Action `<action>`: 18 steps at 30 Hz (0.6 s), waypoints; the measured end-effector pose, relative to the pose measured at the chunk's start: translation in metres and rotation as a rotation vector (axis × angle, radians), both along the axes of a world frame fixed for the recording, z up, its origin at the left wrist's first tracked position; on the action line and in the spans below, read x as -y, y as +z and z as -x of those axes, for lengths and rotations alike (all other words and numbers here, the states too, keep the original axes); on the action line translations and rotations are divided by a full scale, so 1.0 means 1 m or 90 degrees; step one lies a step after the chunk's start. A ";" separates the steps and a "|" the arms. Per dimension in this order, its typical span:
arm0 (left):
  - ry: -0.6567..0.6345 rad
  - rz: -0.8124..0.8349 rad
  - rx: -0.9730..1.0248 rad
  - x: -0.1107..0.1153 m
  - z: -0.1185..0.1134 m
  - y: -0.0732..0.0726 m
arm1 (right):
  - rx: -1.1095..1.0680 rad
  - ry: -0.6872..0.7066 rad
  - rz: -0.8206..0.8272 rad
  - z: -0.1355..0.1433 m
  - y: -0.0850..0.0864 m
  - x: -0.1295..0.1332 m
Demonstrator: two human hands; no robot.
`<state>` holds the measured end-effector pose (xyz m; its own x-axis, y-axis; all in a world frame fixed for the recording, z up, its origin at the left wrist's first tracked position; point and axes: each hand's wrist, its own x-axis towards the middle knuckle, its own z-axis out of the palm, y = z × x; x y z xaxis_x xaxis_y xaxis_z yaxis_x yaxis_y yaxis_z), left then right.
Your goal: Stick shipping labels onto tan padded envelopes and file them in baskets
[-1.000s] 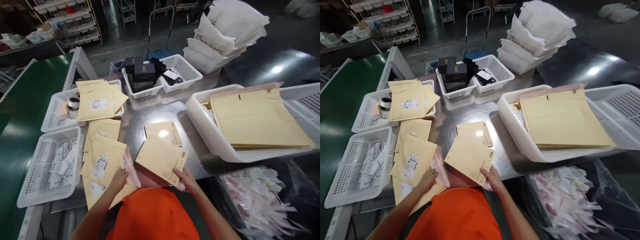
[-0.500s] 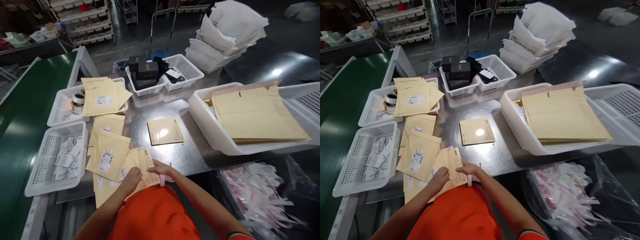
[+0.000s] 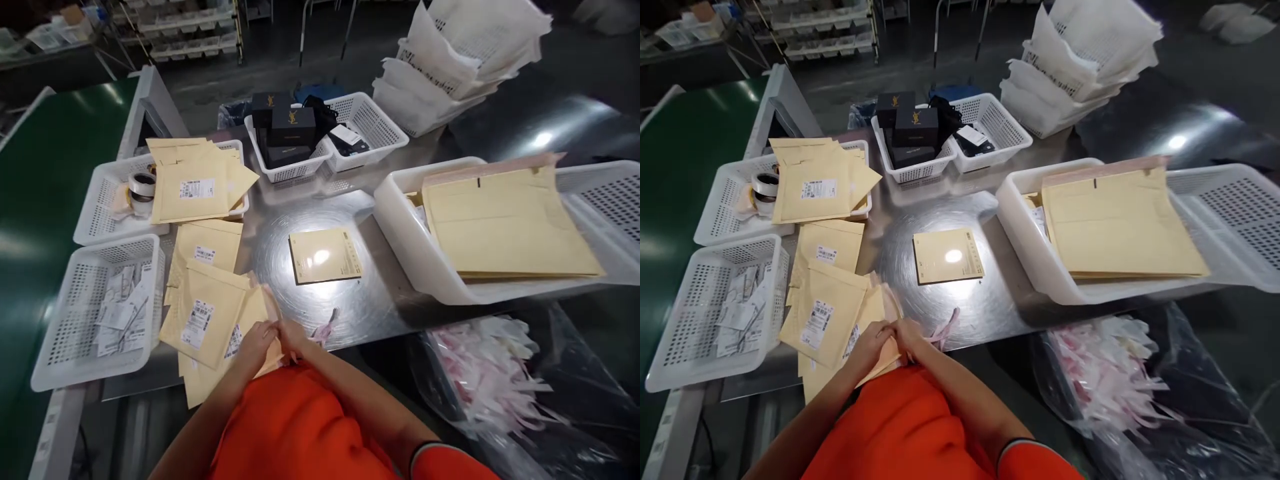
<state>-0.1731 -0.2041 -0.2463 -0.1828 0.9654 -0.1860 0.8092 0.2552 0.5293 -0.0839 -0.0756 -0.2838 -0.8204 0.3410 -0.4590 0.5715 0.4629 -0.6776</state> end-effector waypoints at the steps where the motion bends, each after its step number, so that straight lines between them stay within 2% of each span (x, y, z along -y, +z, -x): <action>1: 0.032 0.013 -0.002 0.002 0.001 -0.004 | 0.025 0.028 -0.033 -0.006 0.000 -0.001; 5: 0.161 0.153 -0.086 0.020 -0.002 -0.024 | 0.052 0.101 -0.122 -0.050 0.003 -0.014; 8: 0.172 0.194 -0.160 0.035 -0.010 -0.038 | 0.019 0.158 -0.118 -0.083 0.000 -0.022; 10: 0.170 0.189 -0.183 0.040 -0.013 -0.043 | -0.031 0.150 -0.093 -0.093 -0.004 -0.021; 13: 0.155 0.188 -0.190 0.044 -0.012 -0.046 | -0.101 0.068 -0.058 -0.089 -0.008 -0.017; 15: 0.145 0.193 -0.186 0.045 -0.010 -0.047 | -0.151 -0.013 -0.043 -0.080 -0.002 -0.025; 17: 0.141 0.204 -0.178 0.046 -0.007 -0.048 | -0.220 -0.151 -0.042 -0.076 0.012 -0.049; 18: 0.141 0.210 -0.176 0.046 -0.006 -0.048 | -0.261 -0.248 -0.048 -0.077 0.024 -0.067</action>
<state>-0.1671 -0.2502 -0.2944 -0.4631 0.7952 -0.3913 0.8151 0.5555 0.1643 -0.0073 -0.0084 -0.2598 -0.7338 0.6731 -0.0915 0.4063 0.3269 -0.8533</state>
